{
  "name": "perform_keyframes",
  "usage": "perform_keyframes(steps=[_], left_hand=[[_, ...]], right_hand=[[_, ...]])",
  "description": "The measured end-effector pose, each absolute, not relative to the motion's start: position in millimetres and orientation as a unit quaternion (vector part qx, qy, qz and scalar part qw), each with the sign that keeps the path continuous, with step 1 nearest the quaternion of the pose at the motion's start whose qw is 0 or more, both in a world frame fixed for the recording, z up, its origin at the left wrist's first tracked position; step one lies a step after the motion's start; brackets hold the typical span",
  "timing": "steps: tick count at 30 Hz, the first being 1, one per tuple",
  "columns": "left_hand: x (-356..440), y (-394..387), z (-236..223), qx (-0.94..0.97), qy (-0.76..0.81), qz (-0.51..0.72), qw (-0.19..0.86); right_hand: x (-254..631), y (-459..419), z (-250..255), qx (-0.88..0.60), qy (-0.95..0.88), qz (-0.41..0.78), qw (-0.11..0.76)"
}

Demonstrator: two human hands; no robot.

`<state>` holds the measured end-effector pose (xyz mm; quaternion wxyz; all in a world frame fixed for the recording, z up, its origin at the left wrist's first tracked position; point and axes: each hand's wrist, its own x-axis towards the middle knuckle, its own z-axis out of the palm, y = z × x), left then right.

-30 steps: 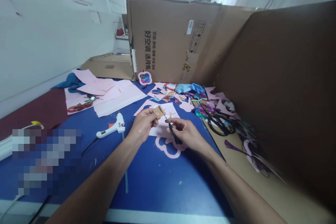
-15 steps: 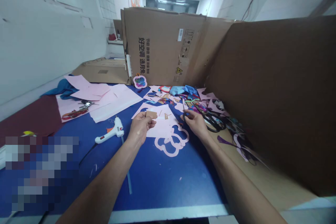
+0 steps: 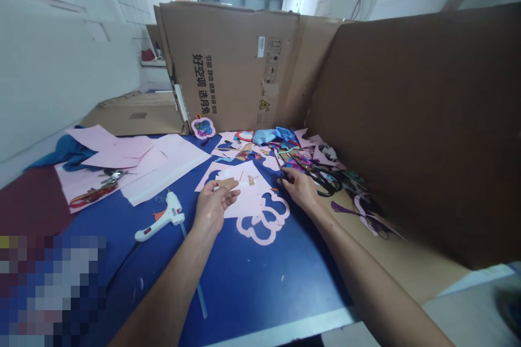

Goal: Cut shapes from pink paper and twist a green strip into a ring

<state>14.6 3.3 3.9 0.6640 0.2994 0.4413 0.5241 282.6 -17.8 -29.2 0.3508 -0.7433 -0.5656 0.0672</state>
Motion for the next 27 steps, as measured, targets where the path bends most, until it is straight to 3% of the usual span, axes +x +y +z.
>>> perform_keyframes(steps=[11,27], left_hand=[[23.2,-6.1,6.4,0.355,0.428,0.523,0.647],[17.5,-1.5,5.1,0.403,0.453,0.547,0.577]], right_hand=[[277.8,-17.2,-24.6,-0.722,-0.617,0.037,0.311],[275.8,-13.3,-31.0,-0.712,-0.612,0.084,0.335]])
